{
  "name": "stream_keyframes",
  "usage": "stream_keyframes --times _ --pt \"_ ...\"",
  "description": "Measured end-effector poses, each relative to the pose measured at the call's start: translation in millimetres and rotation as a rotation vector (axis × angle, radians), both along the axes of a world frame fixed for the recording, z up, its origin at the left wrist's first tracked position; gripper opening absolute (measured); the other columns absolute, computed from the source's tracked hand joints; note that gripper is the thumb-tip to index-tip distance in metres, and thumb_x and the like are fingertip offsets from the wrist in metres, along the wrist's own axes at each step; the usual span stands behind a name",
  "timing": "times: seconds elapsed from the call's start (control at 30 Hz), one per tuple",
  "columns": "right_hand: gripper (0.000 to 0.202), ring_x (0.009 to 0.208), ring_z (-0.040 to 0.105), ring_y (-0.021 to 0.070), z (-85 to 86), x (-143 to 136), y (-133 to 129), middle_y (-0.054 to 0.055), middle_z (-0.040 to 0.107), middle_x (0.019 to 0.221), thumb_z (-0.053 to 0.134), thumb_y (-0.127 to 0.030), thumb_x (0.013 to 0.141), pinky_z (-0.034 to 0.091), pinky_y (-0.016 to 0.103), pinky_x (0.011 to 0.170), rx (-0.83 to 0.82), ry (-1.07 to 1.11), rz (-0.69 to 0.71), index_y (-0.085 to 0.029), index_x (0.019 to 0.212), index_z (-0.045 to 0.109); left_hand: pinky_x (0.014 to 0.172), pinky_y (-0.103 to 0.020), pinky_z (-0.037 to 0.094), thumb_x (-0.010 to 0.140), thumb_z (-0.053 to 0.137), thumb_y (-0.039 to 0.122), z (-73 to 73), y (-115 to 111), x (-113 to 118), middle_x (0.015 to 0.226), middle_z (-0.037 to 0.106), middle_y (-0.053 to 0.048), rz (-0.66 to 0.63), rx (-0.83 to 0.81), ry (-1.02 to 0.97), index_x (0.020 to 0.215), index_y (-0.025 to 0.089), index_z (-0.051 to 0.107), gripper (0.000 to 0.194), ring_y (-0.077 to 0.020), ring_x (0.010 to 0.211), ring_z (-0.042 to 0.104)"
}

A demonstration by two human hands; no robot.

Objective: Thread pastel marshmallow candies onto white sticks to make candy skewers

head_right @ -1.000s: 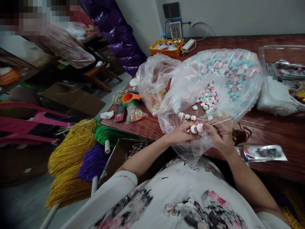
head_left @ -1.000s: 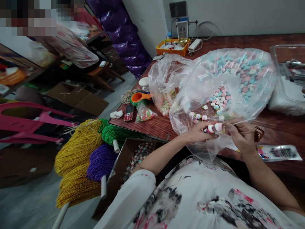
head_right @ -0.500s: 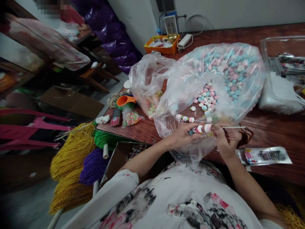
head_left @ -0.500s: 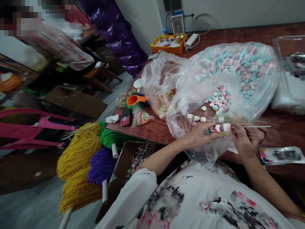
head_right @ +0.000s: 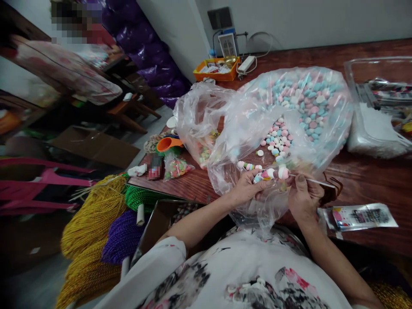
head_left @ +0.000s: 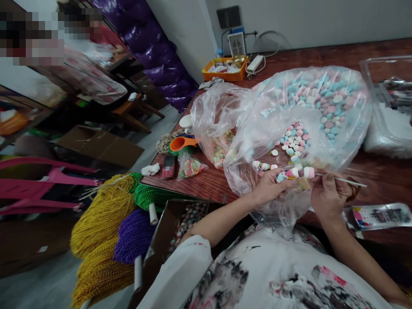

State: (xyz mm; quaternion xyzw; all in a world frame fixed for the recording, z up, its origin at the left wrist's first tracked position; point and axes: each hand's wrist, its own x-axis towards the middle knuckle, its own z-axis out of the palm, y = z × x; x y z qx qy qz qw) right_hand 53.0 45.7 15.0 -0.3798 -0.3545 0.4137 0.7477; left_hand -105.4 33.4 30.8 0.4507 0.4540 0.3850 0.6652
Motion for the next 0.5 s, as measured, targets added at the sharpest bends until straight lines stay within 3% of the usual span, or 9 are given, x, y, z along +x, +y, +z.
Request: stream_keyframes --times 0.1,0.17,0.23,0.37,0.5 --pt "0.019 0.055 0.059 0.0112 -3.5 5 -5 -0.002 0.069 0.065 0.082 -0.042 0.083 0.048 0.025 0.055 0.017 -0.02 0.038 -0.024 0.077 0.078 0.059 -0.024 0.048 0.077 0.076 0.067 -2.7 -1 -6 0.067 0.061 0.003 0.033 0.178 0.116 0.11 0.013 0.069 0.063 -0.0091 0.054 0.053" --pt "0.019 0.054 0.058 0.0115 -1.6 13 -5 -0.001 0.07 0.067 0.081 -0.041 0.083 0.048 0.026 0.054 0.01 -0.059 0.134 -0.024 0.076 0.078 0.079 -0.032 0.054 0.075 0.081 0.061 -0.1 2 -14 0.087 0.073 -0.005 -0.003 0.399 0.281 0.11 0.014 0.072 0.059 -0.0171 0.077 0.066" --pt "0.02 0.054 0.058 0.012 3.1 22 -1 0.0 0.071 0.069 0.081 -0.04 0.084 0.048 0.027 0.054 0.006 -0.131 0.232 -0.023 0.074 0.078 0.096 -0.037 0.052 0.072 0.085 0.056 5.9 6 -23 0.108 0.076 -0.01 -0.111 0.547 0.387 0.113 0.016 0.074 0.058 -0.0247 0.101 0.069" --pt "0.018 0.057 0.058 0.0136 14.5 36 8 0.0 0.068 0.067 0.08 -0.04 0.085 0.052 0.032 0.065 0.076 -0.22 0.32 -0.024 0.076 0.079 0.103 -0.033 0.051 0.087 0.074 0.05 16.4 14 -34 0.124 0.075 -0.01 -0.364 0.502 0.256 0.126 0.016 0.072 0.052 -0.0247 0.115 0.069" --pt "0.019 0.06 0.059 0.0146 21.3 36 12 0.002 0.07 0.071 0.081 -0.04 0.083 0.049 0.03 0.059 0.032 -0.283 0.371 -0.022 0.076 0.079 0.107 -0.032 0.05 0.087 0.075 0.046 11.6 14 -30 0.126 0.076 -0.011 -0.258 0.494 0.243 0.13 0.014 0.071 0.054 -0.0252 0.118 0.071"
